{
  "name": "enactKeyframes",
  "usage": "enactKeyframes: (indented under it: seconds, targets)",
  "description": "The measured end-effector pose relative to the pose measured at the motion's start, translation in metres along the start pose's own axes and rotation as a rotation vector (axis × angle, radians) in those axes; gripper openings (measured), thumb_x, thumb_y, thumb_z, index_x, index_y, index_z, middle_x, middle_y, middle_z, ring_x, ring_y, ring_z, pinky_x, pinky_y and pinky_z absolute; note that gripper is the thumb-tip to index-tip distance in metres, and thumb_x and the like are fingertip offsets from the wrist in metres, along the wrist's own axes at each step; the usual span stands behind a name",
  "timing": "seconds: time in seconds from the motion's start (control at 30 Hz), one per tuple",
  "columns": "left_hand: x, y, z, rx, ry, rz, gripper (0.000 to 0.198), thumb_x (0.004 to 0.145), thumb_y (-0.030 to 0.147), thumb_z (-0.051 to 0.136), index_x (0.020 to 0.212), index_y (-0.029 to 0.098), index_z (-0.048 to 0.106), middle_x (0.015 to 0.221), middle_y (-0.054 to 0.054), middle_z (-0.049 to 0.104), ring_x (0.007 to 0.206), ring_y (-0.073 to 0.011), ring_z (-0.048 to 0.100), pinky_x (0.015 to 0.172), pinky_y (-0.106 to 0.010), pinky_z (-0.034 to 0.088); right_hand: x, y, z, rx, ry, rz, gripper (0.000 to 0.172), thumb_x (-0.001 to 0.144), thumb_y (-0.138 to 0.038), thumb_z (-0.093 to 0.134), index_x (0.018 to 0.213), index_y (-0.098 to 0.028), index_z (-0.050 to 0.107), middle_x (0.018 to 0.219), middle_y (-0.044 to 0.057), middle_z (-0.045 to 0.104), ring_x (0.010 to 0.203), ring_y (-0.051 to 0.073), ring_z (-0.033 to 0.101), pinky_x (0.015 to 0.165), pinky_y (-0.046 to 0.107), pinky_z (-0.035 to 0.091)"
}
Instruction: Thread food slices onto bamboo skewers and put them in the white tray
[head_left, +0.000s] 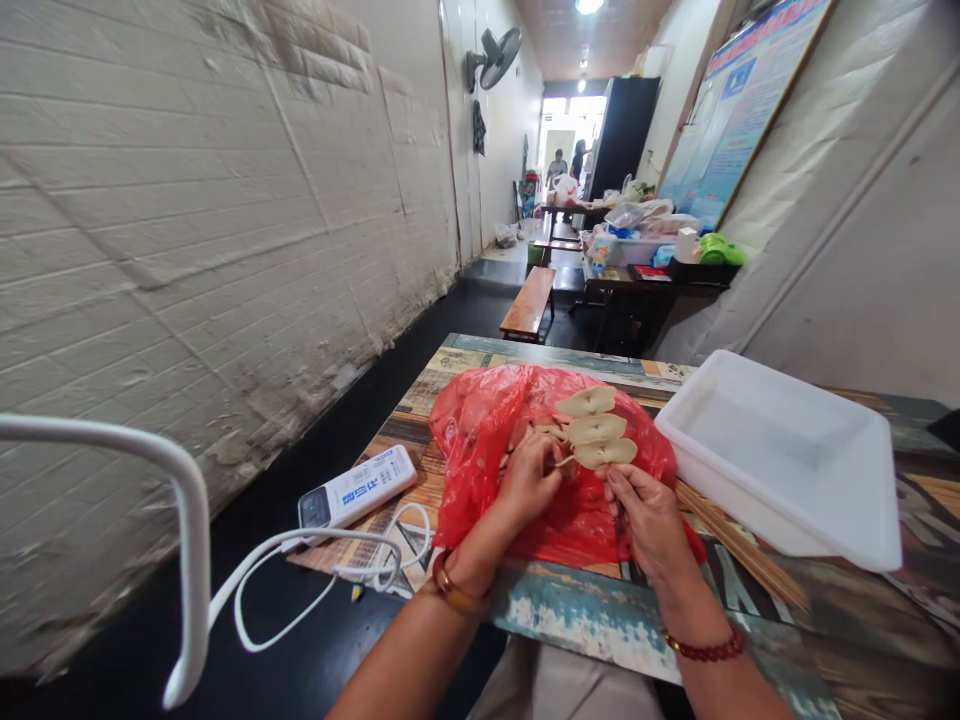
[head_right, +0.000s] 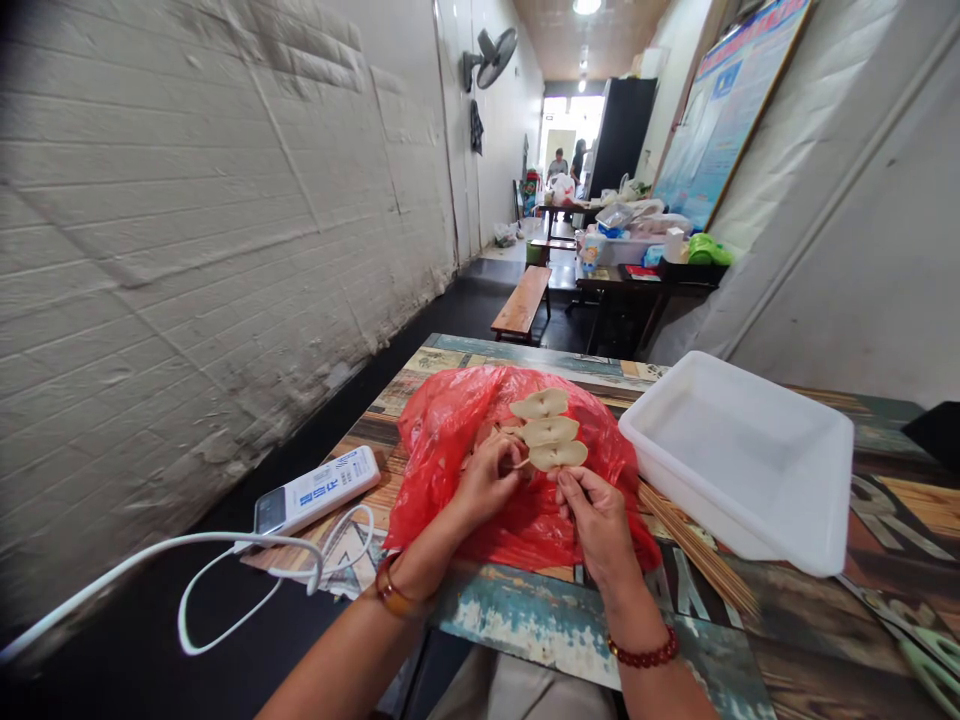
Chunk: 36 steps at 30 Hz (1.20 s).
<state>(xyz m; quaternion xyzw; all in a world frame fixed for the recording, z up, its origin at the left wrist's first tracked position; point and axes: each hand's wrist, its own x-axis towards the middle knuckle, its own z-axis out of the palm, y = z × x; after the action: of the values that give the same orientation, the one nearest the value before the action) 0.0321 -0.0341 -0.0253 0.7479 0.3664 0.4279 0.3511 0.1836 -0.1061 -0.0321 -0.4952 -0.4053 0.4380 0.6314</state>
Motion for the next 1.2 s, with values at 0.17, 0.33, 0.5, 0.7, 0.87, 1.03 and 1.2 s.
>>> enactKeyframes:
  seconds: [0.17,0.33,0.5,0.7,0.87,1.03,1.2]
  targets:
    - [0.003,-0.002,-0.015,-0.789,0.129,-0.37,0.026,0.069,0.029,0.068,0.08,0.018,0.047,0.069,0.001,0.061,0.064,-0.0154,0.063,0.057,-0.024,0.046,-0.004,-0.009,0.0,0.008,-0.013,0.014,0.025,0.073,-0.044,0.07,0.076,-0.019,0.067,0.059,-0.004,0.053,0.047,0.009,0.043,0.044,0.02,0.034]
    - [0.005,0.005,-0.027,-1.039,0.155,-0.453,0.045,0.059,0.028,0.078,0.098,0.014,0.059,0.083,-0.005,0.068,0.067,-0.0135,0.064,0.059,-0.022,0.048,-0.019,-0.009,-0.008,-0.036,-0.078,0.111,0.027,0.073,-0.046,0.069,0.071,-0.019,0.066,0.057,-0.003,0.053,0.044,0.009,0.043,0.041,0.021,0.033]
    - [0.005,0.006,-0.026,-1.047,0.142,-0.497,0.037,0.058,0.031,0.078,0.089,0.012,0.066,0.079,-0.004,0.068,0.059,-0.0108,0.06,0.056,-0.022,0.047,-0.036,0.002,-0.021,-0.105,-0.163,0.184,0.026,0.076,-0.045,0.066,0.073,-0.019,0.067,0.058,-0.003,0.053,0.045,0.009,0.043,0.042,0.021,0.034]
    - [0.003,0.002,-0.027,-0.881,0.084,-0.408,0.033,0.068,0.035,0.073,0.091,0.012,0.069,0.075,-0.004,0.068,0.057,-0.0105,0.058,0.055,-0.022,0.045,-0.042,0.005,-0.029,-0.173,-0.147,0.16,0.024,0.079,-0.042,0.063,0.071,-0.02,0.066,0.057,-0.002,0.053,0.045,0.01,0.045,0.043,0.022,0.036]
    - [0.003,0.008,-0.032,-0.798,0.084,-0.397,0.036,0.067,0.037,0.073,0.093,0.011,0.07,0.072,-0.005,0.068,0.056,-0.0101,0.057,0.054,-0.02,0.043,-0.042,0.001,-0.029,-0.336,-0.2,0.119,0.025,0.08,-0.043,0.061,0.075,-0.019,0.068,0.054,-0.003,0.051,0.045,0.01,0.046,0.043,0.022,0.037]
    - [0.002,0.006,-0.035,-0.787,0.092,-0.402,0.037,0.068,0.038,0.072,0.095,0.013,0.069,0.064,-0.003,0.064,0.048,-0.0075,0.052,0.048,-0.019,0.039,-0.043,0.002,-0.028,-0.402,-0.266,0.122,0.026,0.08,-0.043,0.061,0.077,-0.02,0.07,0.053,-0.002,0.053,0.043,0.01,0.047,0.042,0.022,0.035]
    - [0.001,0.0,-0.035,-0.767,0.083,-0.41,0.042,0.068,0.039,0.071,0.1,0.012,0.068,0.07,-0.004,0.065,0.05,-0.0076,0.052,0.048,-0.019,0.04,-0.044,0.005,-0.028,-0.417,-0.253,0.15,0.03,0.08,-0.047,0.06,0.08,-0.019,0.071,0.051,-0.002,0.051,0.041,0.01,0.044,0.039,0.021,0.033]
